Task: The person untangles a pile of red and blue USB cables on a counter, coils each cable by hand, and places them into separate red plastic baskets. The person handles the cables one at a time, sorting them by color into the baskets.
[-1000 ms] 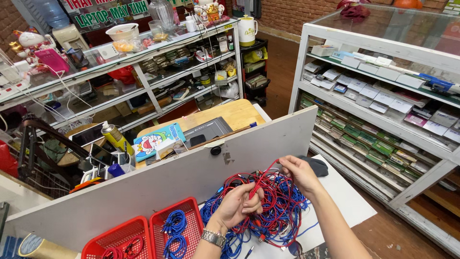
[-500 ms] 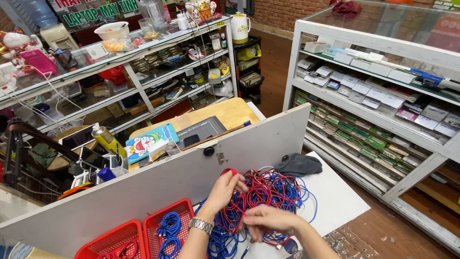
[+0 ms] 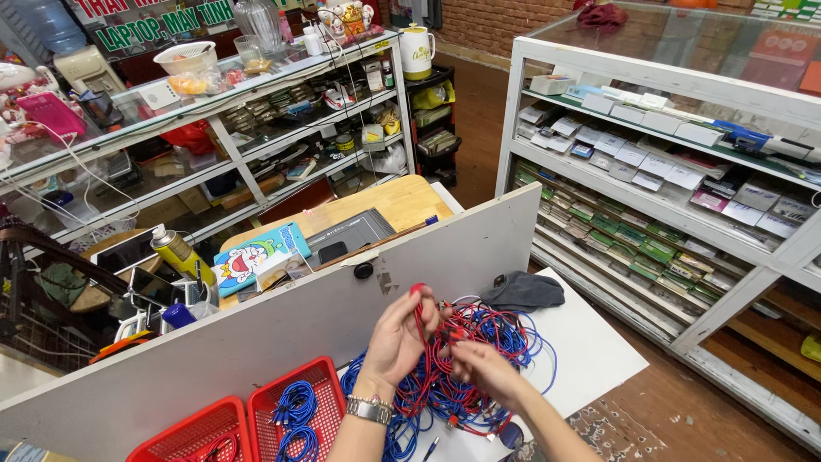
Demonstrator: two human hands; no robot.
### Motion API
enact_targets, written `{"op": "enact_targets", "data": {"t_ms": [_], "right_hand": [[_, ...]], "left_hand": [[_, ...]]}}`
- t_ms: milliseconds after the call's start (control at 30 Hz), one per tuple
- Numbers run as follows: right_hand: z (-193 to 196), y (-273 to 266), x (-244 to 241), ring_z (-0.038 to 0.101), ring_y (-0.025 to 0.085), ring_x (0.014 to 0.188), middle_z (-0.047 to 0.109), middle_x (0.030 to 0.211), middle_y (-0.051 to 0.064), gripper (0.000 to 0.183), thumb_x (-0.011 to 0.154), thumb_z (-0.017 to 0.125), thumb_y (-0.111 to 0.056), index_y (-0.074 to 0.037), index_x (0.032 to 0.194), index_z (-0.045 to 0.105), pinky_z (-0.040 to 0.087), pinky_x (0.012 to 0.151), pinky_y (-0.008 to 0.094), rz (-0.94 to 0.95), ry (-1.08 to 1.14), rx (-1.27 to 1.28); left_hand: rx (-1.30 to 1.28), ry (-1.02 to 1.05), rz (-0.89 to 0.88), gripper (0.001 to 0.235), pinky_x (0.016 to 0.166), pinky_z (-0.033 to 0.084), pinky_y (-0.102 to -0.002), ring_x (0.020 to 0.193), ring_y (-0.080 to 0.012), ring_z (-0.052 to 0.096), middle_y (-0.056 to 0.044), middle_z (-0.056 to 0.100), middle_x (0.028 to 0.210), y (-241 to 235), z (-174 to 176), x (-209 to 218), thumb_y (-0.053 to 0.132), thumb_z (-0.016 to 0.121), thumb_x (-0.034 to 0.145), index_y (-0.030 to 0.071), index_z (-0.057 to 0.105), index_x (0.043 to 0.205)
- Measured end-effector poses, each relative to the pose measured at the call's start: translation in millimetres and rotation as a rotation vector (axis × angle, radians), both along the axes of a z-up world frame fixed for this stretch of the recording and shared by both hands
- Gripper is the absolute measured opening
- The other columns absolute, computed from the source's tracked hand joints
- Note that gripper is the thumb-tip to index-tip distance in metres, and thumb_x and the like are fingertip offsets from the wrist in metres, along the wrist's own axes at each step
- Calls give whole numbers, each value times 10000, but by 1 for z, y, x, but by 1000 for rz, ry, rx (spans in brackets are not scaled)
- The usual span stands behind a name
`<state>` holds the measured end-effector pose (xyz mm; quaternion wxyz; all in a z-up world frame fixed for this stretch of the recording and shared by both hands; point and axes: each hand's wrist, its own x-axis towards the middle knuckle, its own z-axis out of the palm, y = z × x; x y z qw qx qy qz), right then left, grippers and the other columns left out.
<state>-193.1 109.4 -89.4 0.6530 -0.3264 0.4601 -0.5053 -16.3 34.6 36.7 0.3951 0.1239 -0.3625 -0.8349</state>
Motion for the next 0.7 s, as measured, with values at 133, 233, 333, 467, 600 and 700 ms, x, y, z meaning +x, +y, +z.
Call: {"op": "enact_targets", "data": {"t_ms": [133,233,333,467,600,700], "right_hand": [[23,23,20,561,52,651,633,733,-46,339,988,583,-359,-104,1166,720,458,635,211,453,222,45],[47,17,-9,464,46,591,566,706,-56,243,987,649,-313,-93,1073,705,443,612,215,464,253,10],[58,-1,-51,438,48,607,599,745,-67,184,935,689,-249,-66,954,683,412,618,222,232,217,-9],[38,-11,-71,394,66,578,460,649,-63,193,987,706,-239,-65,927,645,383,589,235,57,42,-85],[9,0,-25,586,99,664,543,643,-27,253,976,628,-261,-54,1083,727,596,789,251,-62,-1,25],[10,22,17,629,88,691,673,735,-7,353,990,576,-272,-37,1202,732,526,682,244,168,145,115]], "left_hand": [[-371,-621,129,269,888,539,-364,887,-131,716,-63,790,877,-17,-2,7,228,433,1008,42,622,1052],[-729,-1061,4,332,815,529,-380,781,-146,679,-89,759,818,-14,-23,19,254,434,1042,5,652,1034],[-313,-873,-417,440,739,532,-395,503,-142,557,-33,605,588,-10,-41,24,309,398,1107,-22,656,973],[-61,-175,-465,450,826,567,-343,460,-82,408,47,448,530,1,-45,27,309,406,1129,-37,656,985],[73,202,-269,283,964,545,-360,582,-88,555,19,576,674,3,-30,23,178,470,1110,-48,640,1107],[160,-89,103,252,957,516,-378,908,-204,744,-82,765,919,-7,-14,17,162,458,976,6,626,1079]]}}
